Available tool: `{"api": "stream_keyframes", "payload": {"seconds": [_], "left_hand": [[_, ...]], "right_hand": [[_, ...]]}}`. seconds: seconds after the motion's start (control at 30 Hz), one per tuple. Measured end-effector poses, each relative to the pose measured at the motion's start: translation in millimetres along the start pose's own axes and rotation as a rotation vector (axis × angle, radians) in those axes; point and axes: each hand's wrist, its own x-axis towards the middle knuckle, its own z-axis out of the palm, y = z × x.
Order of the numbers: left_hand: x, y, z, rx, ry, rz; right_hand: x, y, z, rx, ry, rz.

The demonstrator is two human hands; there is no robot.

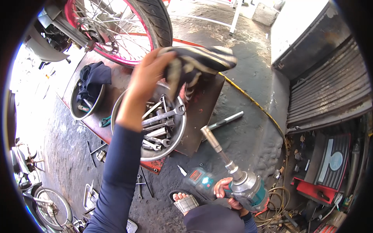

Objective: Disassemble and repair motorcycle engine components using various hand tools.

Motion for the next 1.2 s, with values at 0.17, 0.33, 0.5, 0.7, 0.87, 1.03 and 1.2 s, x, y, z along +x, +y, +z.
{"api": "stream_keyframes", "payload": {"seconds": [0.17, 0.33, 0.5, 0.7, 0.87, 1.03, 1.2], "left_hand": [[-172, 53, -77, 0.482, 0.284, 0.050], [-240, 60, -33, -0.586, 0.338, -0.046], [-223, 47, -32, -1.334, 0.253, 0.027], [-231, 41, -29, -1.600, 0.261, 0.031], [-206, 39, -24, -1.450, 0.514, -0.206], [-161, 36, -105, -0.088, 0.623, -0.322], [-287, 93, -115, 0.794, 0.370, -0.058]], "right_hand": [[43, 21, 12, 0.154, -0.248, 0.144], [57, 55, 49, 0.281, -0.382, 0.354], [48, 88, 81, -0.827, -0.281, 0.010], [36, 105, 83, -0.098, -0.107, 0.595], [46, 107, 85, 0.019, -0.147, 0.428], [55, 99, 100, 0.098, -0.284, 0.084], [77, 67, 146, 0.057, -0.677, 0.033]]}}
